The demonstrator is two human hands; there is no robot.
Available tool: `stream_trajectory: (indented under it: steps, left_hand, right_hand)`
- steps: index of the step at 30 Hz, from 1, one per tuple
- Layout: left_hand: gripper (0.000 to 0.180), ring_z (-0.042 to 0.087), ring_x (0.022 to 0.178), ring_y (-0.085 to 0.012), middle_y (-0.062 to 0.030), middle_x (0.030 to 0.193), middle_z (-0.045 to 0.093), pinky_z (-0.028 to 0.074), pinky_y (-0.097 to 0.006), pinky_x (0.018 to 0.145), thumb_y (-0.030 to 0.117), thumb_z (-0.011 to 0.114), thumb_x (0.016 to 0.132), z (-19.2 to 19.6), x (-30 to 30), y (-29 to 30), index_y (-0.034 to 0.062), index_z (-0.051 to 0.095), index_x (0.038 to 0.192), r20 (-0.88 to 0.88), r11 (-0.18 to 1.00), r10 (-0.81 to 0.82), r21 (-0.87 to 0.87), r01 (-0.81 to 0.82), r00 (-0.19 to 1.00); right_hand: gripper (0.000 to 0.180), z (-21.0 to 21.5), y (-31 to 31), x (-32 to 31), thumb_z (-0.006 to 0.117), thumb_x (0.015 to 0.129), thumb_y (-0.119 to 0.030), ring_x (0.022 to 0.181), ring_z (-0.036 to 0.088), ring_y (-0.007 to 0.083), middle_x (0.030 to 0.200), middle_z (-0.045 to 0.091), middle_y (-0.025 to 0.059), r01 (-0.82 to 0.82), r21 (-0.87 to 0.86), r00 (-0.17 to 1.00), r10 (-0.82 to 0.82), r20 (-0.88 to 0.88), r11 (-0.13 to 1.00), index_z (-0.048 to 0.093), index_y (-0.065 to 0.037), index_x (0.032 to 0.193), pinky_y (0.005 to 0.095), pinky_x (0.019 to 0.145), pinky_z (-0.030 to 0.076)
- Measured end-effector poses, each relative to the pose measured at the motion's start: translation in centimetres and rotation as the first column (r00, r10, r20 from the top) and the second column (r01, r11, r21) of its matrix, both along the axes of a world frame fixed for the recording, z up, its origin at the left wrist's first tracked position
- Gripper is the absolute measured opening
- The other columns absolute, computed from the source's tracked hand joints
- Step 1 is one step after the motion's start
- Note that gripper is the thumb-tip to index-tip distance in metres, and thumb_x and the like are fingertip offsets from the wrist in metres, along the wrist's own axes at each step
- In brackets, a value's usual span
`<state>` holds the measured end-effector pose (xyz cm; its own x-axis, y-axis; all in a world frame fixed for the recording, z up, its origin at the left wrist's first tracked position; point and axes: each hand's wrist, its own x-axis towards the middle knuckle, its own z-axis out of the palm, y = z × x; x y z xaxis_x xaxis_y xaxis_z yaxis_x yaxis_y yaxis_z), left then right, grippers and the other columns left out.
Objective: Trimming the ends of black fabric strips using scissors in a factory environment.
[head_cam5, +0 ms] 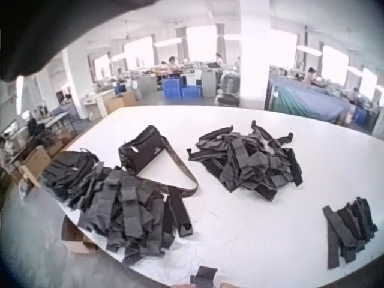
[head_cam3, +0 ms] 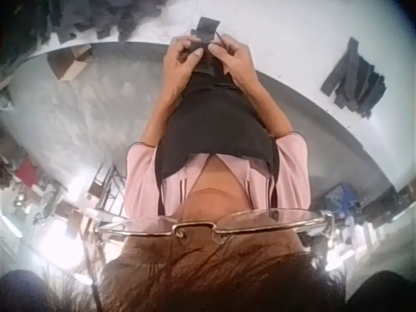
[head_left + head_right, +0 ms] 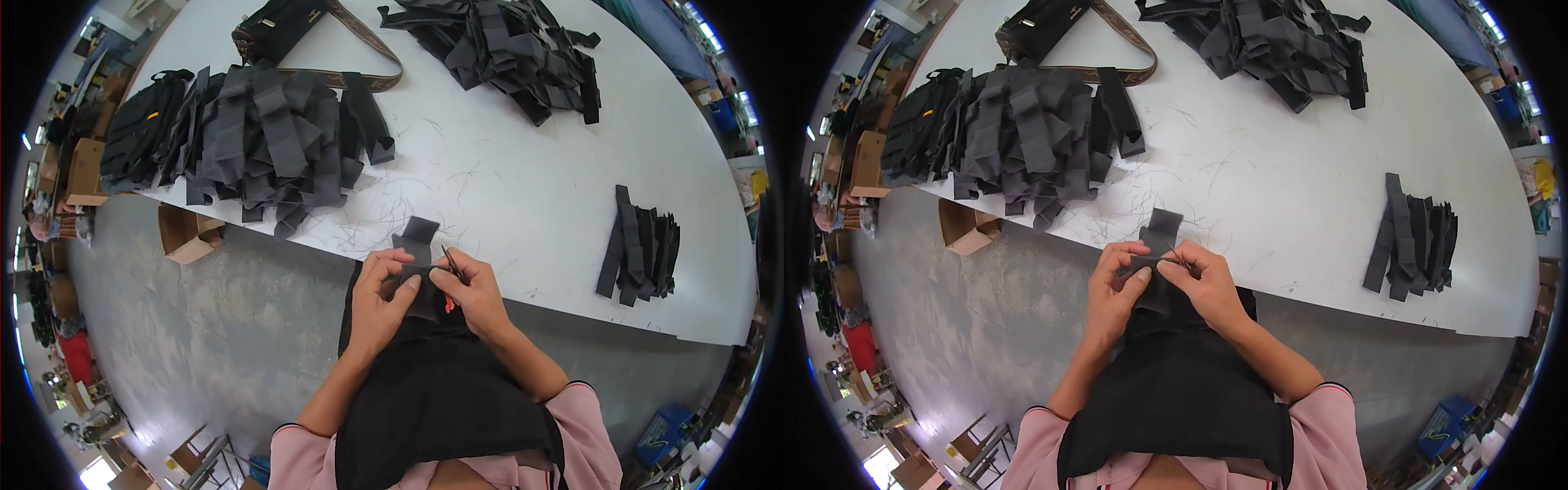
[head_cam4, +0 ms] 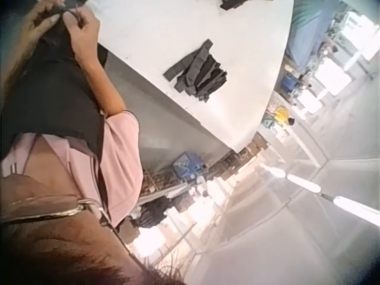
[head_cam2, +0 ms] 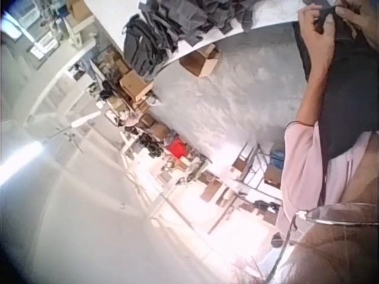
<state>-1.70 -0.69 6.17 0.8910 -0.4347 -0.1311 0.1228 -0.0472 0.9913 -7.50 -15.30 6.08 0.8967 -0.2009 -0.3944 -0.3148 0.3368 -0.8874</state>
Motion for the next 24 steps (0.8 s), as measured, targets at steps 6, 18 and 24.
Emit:
stream_trajectory:
  steps: [6, 18, 24]
  left_hand:
    - [0.006, 0.050, 0.073, -0.0014, 0.0048, 0.080, 0.056, 0.040, -0.017, 0.064, 0.006, 0.061, 0.086, -0.2, -0.2, 0.1, 0.0032, 0.055, 0.087, -0.413, 0.984, 0.071, -0.120, -0.132, 0.908]
    - [0.006, 0.049, 0.072, -0.0013, 0.0033, 0.080, 0.058, 0.040, -0.017, 0.064, 0.005, 0.061, 0.085, 1.2, -0.4, -0.2, 0.0041, 0.056, 0.088, -0.439, 0.981, 0.063, -0.138, -0.136, 0.896]
    - [0.007, 0.051, 0.072, -0.0022, 0.0019, 0.081, 0.059, 0.042, -0.018, 0.066, 0.008, 0.061, 0.086, 1.0, -0.5, 0.1, 0.0037, 0.056, 0.088, -0.454, 0.980, 0.034, -0.158, -0.118, 0.890]
  right_hand:
    - [0.024, 1.5, -0.3, -1.2, 0.067, 0.077, -0.005, 0.061, 0.050, 0.0122, 0.084, 0.051, 0.0053, 0.285, -0.629, 0.931, -0.054, 0.361, 0.723, 0.058, -0.005, 0.099, 0.0246, 0.050, 0.040]
    - [0.032, 1.3, -0.2, -1.3, 0.072, 0.067, -0.008, 0.054, 0.050, 0.0188, 0.072, 0.052, 0.0040, 0.319, -0.897, 0.895, 0.212, 0.391, 0.306, 0.064, -0.007, 0.097, 0.0294, 0.048, 0.039]
    - [0.031, 1.3, 0.2, -1.5, 0.071, 0.067, -0.007, 0.053, 0.049, 0.0187, 0.071, 0.051, 0.0035, 0.339, -0.891, 0.898, 0.177, 0.402, 0.302, 0.065, -0.007, 0.097, 0.0294, 0.047, 0.038]
